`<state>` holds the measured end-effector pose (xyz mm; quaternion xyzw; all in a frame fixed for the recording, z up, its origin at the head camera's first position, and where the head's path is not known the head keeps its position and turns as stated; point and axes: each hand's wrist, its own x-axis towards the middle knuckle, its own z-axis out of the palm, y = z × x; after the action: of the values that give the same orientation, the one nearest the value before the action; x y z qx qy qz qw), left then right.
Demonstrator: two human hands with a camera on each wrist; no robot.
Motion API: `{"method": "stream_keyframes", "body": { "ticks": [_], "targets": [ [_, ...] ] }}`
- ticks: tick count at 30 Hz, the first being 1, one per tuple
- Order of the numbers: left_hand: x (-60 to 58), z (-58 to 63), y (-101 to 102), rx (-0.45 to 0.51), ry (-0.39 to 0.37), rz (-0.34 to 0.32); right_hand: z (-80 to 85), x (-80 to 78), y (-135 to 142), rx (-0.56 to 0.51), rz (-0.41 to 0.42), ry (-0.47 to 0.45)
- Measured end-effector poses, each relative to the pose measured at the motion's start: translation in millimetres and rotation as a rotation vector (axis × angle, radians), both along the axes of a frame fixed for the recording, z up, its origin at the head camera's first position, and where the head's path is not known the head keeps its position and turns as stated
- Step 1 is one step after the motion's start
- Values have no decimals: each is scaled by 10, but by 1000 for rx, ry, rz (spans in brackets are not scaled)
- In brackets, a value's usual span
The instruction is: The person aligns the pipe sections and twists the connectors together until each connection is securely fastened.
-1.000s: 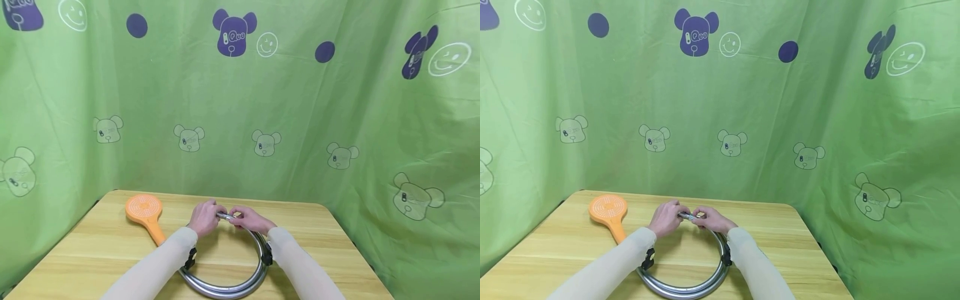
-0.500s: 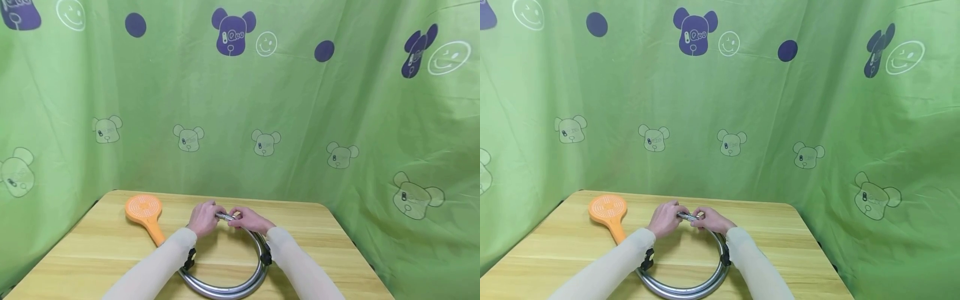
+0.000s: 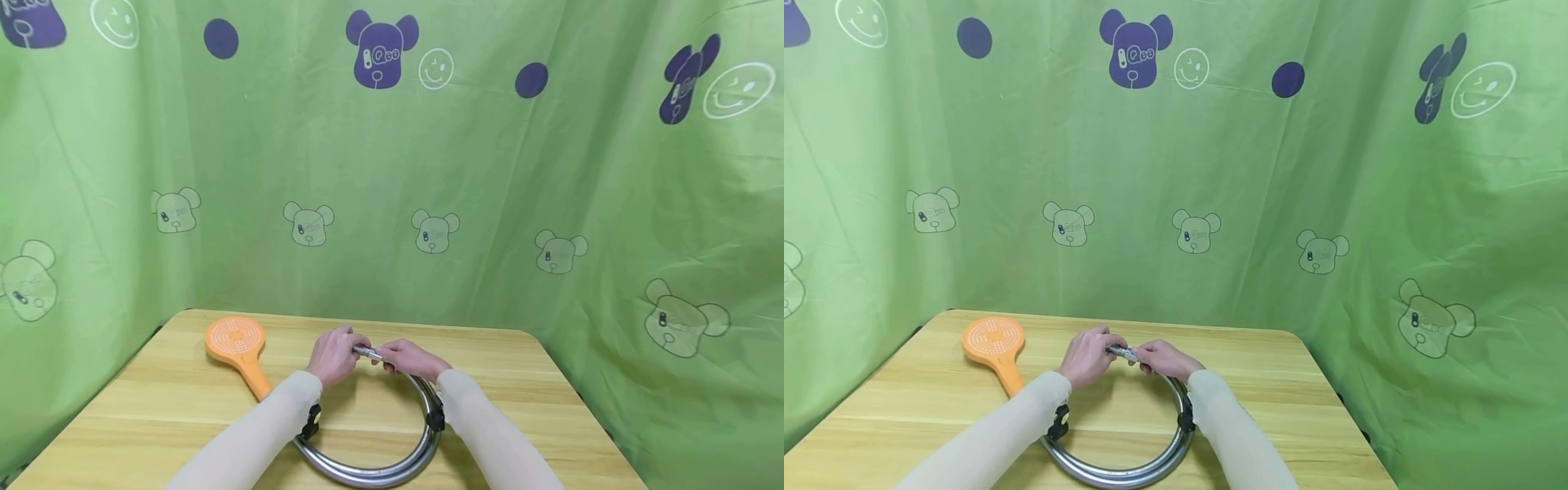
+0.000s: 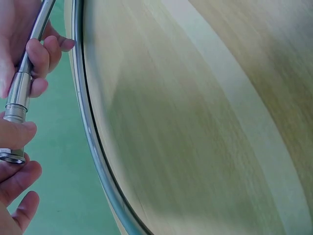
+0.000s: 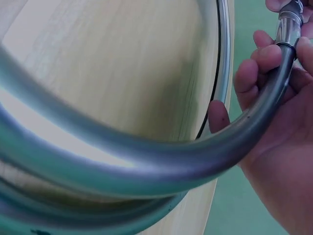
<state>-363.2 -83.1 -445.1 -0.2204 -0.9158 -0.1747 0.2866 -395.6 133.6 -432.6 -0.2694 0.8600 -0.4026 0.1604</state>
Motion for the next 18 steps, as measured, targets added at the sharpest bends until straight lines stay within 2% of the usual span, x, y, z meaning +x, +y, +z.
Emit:
{"method": "stream_keyframes", "body": {
  "ticks": [8, 18],
  "targets": [
    [17, -4, 5, 18, -17, 0, -47, 2, -27, -71, 23, -1],
    [7, -24, -18, 35, -28, -7, -8, 10, -27, 33, 52, -15]
  ]
}}
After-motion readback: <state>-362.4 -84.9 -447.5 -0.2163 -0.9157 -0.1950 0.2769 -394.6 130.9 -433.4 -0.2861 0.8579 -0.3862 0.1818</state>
